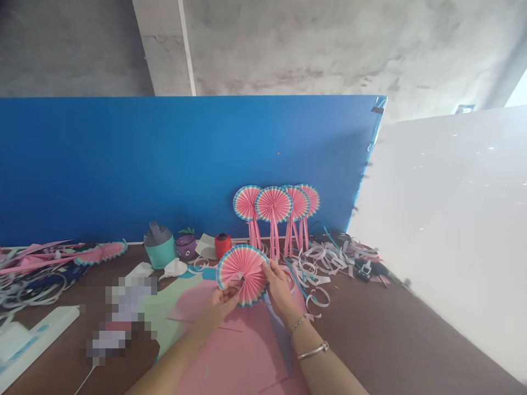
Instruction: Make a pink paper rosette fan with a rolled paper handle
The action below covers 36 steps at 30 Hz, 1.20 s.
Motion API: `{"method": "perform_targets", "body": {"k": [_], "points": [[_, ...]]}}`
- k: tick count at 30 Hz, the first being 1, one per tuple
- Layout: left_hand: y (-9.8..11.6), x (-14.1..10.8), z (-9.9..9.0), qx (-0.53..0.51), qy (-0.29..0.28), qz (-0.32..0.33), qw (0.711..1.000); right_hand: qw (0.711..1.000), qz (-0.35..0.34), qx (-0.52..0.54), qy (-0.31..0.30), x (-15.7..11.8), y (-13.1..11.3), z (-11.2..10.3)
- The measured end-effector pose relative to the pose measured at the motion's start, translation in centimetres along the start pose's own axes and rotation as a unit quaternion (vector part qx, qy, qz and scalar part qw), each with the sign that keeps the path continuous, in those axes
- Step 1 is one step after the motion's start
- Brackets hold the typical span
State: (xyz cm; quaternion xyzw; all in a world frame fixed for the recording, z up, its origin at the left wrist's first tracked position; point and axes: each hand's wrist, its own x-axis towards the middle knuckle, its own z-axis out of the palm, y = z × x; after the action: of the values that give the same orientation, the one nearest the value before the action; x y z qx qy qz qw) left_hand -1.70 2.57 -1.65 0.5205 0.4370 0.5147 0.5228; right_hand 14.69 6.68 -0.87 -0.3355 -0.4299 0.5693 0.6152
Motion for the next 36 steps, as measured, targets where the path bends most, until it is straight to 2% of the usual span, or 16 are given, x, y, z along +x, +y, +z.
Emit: {"method": "perform_targets", "body": {"k": [5,9,15,21,27,30,33,36], "points": [[0.0,0.4,-1.0,-0.053,-0.017,-0.054,0.997,1.000,0.011,0.005,0.021,0.2,-0.6,-0.3],[1.3,0.0,-1.2,-0.095,0.009,-0.027,0.995,0.999,0.023,0.010,0.029,0.3,-0.7,-0.5],[2.1,0.0,-1.5,-0.049,0.057,0.005,0.997,0.999,-0.018,-0.006,0.030,0.4,-0.6,-0.5],[1.8,0.0,-1.7,-0.075,0.078,-0.048,0.993,0.998,-0.047,-0.038,0.027,0.3,-0.6,-0.4],[1.9,-0.1,-1.9,-0.076,0.076,-0.057,0.993,0.992,-0.084,-0.088,0.038,0.3,-0.5,-0.3],[2.0,0.0,-2.0,-0.085,0.074,-0.087,0.990,0.988,-0.101,-0.114,0.036,0.4,-0.2,-0.5],[2.2,0.0,-2.1,-0.106,0.078,-0.126,0.983,0.986,-0.105,-0.125,0.024,0.5,0.1,-0.7],[2.2,0.1,-2.1,-0.138,0.080,-0.137,0.978,0.987,-0.100,-0.122,0.017,0.6,0.2,-0.7]]}}
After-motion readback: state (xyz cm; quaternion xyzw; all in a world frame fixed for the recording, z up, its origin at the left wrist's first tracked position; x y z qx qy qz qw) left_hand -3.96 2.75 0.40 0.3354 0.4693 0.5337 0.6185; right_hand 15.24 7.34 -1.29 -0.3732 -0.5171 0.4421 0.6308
